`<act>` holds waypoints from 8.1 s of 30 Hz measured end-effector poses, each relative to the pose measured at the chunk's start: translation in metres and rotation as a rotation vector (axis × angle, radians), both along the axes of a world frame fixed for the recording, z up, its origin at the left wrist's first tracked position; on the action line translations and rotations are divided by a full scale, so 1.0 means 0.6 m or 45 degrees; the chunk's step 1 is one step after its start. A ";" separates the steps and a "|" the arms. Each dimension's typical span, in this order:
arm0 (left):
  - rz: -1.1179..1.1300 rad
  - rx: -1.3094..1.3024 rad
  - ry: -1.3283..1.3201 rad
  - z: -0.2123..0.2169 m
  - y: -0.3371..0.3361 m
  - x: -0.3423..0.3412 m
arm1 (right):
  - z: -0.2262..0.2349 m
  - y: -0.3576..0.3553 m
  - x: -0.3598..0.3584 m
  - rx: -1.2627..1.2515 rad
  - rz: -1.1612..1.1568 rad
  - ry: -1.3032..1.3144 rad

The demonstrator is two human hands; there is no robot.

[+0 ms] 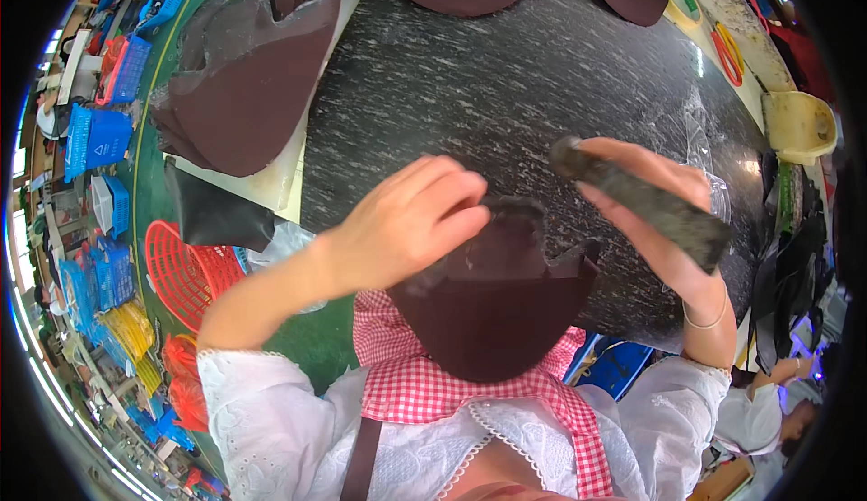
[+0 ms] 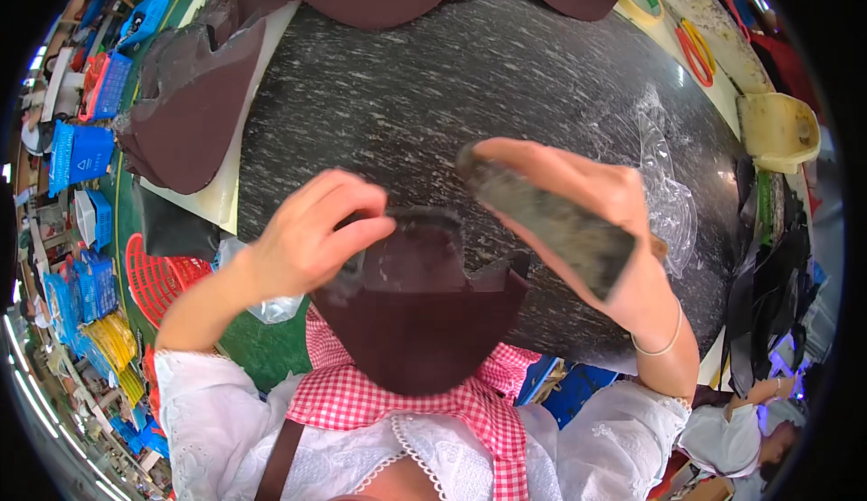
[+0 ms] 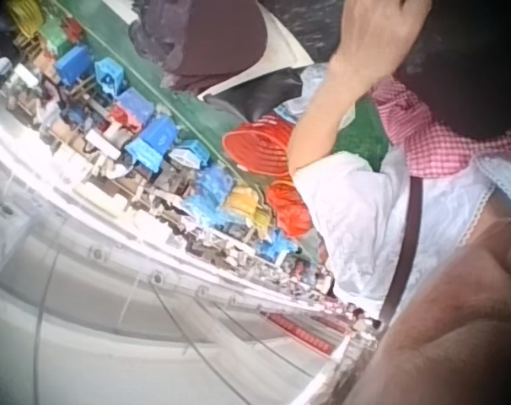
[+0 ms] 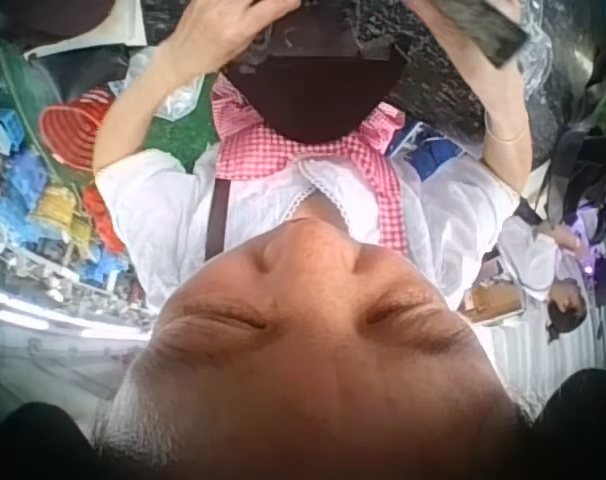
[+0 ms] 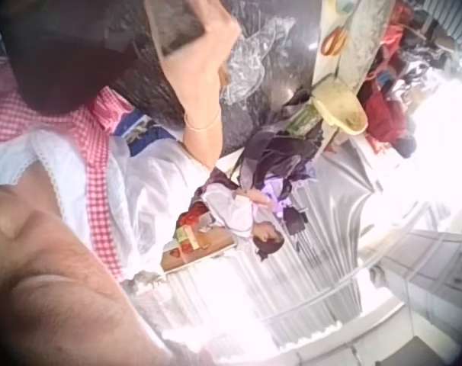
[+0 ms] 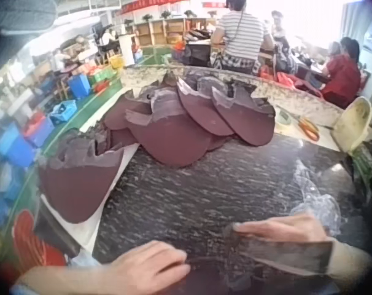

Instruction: Hammering the edges and components of dark brown shoe upper pieces on a workshop bench.

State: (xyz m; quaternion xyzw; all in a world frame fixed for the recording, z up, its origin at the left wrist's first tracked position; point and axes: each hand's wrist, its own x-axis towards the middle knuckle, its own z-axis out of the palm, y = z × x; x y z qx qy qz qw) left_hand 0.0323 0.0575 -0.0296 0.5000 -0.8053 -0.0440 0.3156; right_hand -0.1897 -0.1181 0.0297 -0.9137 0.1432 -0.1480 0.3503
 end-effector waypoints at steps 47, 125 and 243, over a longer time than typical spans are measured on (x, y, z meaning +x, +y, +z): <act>0.519 0.078 -0.030 -0.002 0.002 -0.058 | -0.017 -0.006 0.026 -0.110 0.208 0.170; 1.150 -0.234 -0.445 0.136 0.012 0.194 | -0.059 -0.205 0.016 -0.893 -0.482 0.188; -0.140 -0.173 -0.307 -0.006 0.013 -0.047 | -0.019 0.096 -0.043 -0.142 0.094 0.179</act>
